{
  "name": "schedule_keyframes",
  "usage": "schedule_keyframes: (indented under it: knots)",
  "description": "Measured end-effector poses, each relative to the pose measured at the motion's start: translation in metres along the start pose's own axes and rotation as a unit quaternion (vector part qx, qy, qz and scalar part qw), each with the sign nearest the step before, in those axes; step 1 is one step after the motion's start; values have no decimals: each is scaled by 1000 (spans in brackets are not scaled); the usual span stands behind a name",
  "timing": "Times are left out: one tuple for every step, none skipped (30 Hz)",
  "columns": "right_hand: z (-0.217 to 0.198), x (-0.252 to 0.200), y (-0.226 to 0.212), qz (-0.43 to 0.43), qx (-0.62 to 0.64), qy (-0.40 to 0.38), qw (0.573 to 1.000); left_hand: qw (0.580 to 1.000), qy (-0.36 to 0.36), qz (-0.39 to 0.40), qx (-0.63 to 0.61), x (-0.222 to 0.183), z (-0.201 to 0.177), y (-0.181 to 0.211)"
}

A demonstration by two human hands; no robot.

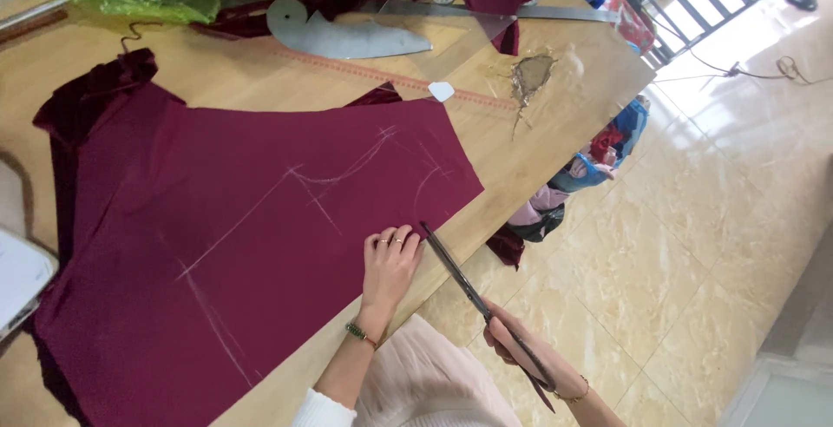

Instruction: Marking fabric with chalk and a ruler before cutting it with scissors

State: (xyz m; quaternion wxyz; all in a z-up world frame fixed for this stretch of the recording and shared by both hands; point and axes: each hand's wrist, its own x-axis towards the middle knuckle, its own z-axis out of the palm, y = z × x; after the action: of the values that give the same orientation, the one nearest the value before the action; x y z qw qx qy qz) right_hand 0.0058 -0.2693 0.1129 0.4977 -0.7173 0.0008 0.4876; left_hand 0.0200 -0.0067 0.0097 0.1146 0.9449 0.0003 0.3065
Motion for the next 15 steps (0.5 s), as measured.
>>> schedule_keyframes:
  knots:
    - [2,-1,-2,-1,2,5,1000,1000,1,4,-4,-3,0,0]
    - [4,-1,-4,8,-2,9,1000,1000,-23,9,7,-3,2,-1]
    - [6,-1,-7,16,-7,13,1000,999,-46,14,18,-3,3,-2]
    - [6,0,-2,14,-1,23,1000,999,-44,24,12,-2,4,-3]
    - [6,2,3,0,-13,15,1000,997,-72,23,23,-1,4,-3]
    - [4,4,8,-14,-25,10,1000,994,-99,24,34,1,7,-3]
    - [5,2,7,-17,-20,22,999,994,-95,35,27,1,7,-3]
    - [6,0,6,-3,-9,22,1000,996,-75,33,35,2,7,-3]
    - [6,-2,5,12,2,22,1000,997,-55,31,43,3,8,-3]
    - [10,-9,-6,9,9,34,999,997,-52,43,35,1,8,-3]
    - [13,-17,-18,11,-35,39,999,997,-64,36,29,0,9,-3]
    - [17,-24,-29,13,-79,43,996,997,-74,29,24,-1,10,-4]
    - [18,-23,-28,11,-74,55,996,997,-71,39,17,-2,9,-3]
    - [18,-23,-26,5,-69,39,997,997,-68,18,22,-2,8,-1]
    - [19,-22,-24,0,-65,24,998,998,-65,-4,27,-3,7,0]
